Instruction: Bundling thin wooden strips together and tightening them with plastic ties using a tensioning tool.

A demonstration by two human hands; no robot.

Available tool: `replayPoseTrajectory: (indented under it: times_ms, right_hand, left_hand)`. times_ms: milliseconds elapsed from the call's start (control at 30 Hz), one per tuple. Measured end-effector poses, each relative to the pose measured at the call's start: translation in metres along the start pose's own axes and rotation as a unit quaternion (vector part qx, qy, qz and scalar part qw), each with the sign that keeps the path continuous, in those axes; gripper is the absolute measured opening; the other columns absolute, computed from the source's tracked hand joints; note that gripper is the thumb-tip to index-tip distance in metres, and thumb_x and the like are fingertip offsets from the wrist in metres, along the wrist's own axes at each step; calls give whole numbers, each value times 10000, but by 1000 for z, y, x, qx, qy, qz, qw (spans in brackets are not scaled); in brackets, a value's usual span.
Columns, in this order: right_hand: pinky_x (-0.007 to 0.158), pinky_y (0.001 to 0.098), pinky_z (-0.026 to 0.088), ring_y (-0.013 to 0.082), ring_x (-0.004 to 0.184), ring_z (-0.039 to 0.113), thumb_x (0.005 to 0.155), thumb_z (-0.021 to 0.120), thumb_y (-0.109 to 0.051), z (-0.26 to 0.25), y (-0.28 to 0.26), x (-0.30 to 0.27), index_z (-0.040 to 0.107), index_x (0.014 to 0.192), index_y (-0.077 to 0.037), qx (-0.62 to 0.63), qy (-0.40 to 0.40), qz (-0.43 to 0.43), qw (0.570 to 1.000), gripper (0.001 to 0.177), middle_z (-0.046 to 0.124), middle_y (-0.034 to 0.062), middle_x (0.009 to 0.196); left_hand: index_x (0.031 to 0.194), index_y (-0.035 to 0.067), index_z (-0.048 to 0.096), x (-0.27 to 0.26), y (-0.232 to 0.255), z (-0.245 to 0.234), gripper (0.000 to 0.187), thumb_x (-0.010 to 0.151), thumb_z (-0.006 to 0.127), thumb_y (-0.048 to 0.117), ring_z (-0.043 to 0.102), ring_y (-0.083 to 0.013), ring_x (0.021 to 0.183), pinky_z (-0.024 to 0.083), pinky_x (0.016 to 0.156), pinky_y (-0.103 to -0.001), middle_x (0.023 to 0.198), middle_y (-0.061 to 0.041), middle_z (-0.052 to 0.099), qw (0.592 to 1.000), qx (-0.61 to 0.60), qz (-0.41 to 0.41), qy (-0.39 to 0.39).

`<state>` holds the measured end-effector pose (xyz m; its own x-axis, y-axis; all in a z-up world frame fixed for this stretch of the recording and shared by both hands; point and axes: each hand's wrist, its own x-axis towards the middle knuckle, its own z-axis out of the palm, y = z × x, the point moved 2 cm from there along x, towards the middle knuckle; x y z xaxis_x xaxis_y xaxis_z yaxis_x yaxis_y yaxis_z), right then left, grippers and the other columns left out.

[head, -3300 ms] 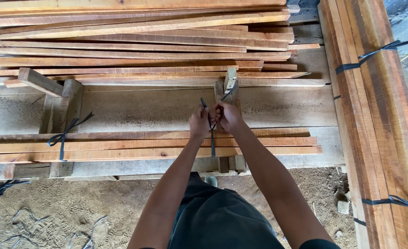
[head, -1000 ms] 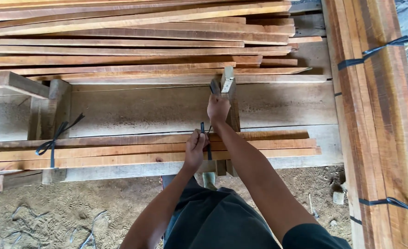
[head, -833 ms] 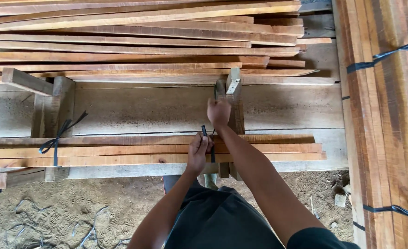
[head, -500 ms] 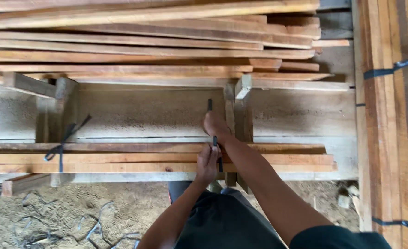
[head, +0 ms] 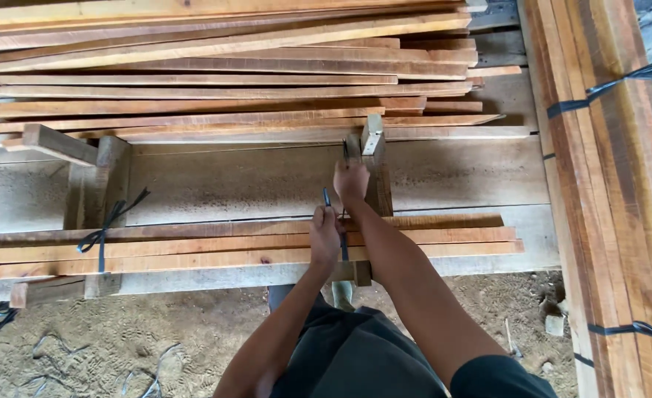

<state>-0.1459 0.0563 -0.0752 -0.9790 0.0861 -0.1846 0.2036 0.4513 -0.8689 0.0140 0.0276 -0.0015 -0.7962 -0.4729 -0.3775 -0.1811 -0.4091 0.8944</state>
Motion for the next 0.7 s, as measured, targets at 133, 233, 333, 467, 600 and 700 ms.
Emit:
replayPoseTrajectory:
  times_ms: [133, 233, 333, 467, 600, 700]
  right_hand:
    - [438, 375, 252, 54, 452, 197, 930, 523, -180, -7, -9, -2, 312, 529, -184, 51, 23, 46, 997, 453, 245, -90, 472]
    - [448, 357, 263, 50, 444, 183, 888, 535, -191, -11, -10, -3, 287, 516, -220, 57, 45, 51, 996, 448, 222, -69, 462]
    - [460, 450, 251, 139, 396, 215, 842, 556, -231, -10, -16, -6, 252, 450, -168, 54, 65, 40, 996, 500, 178, -13, 442]
    - [457, 375, 260, 64, 433, 214, 941, 531, -202, 5, -9, -10, 350, 518, -200, 0, -8, -14, 1000, 460, 238, -36, 460]
    - [417, 383, 431, 222, 458, 551, 979, 534, -229, 32, 4, -15, 539, 598, -38, -193, -204, -87, 956, 427, 515, 135, 525]
    - [542, 557, 559, 443, 746, 736, 942, 580, -291, 68, 57, 12, 672, 789, 18, -261, -259, -46, 929, 357, 693, 240, 752]
  left_hand:
    - [880, 115, 487, 9, -6, -9, 338, 1174, 377, 241, 306, 18, 702, 413, 687, -235, 794, 158, 317, 998, 10, 40, -51]
    - [902, 68, 532, 13, -22, -19, 343, 1173, 383, 218, 373, -8, 705, 502, 738, -276, 683, 63, 374, 987, 14, 104, -118]
    - [910, 71, 538, 11, -22, -21, 329, 1167, 382, 203, 506, -30, 693, 500, 729, -287, 662, -2, 487, 980, 4, 153, -126]
    - [940, 75, 551, 10, -21, -22, 333, 1171, 342, 190, 460, -26, 673, 435, 687, -254, 673, -41, 517, 976, -4, 172, -133]
    - [935, 45, 557, 1, 2, -14, 324, 1156, 369, 189, 402, -67, 680, 496, 759, -301, 667, -9, 458, 980, -27, 160, -115]
    - [926, 38, 571, 11, -10, -17, 337, 1150, 346, 153, 398, -58, 645, 501, 719, -314, 648, -7, 481, 978, -35, 166, -118]
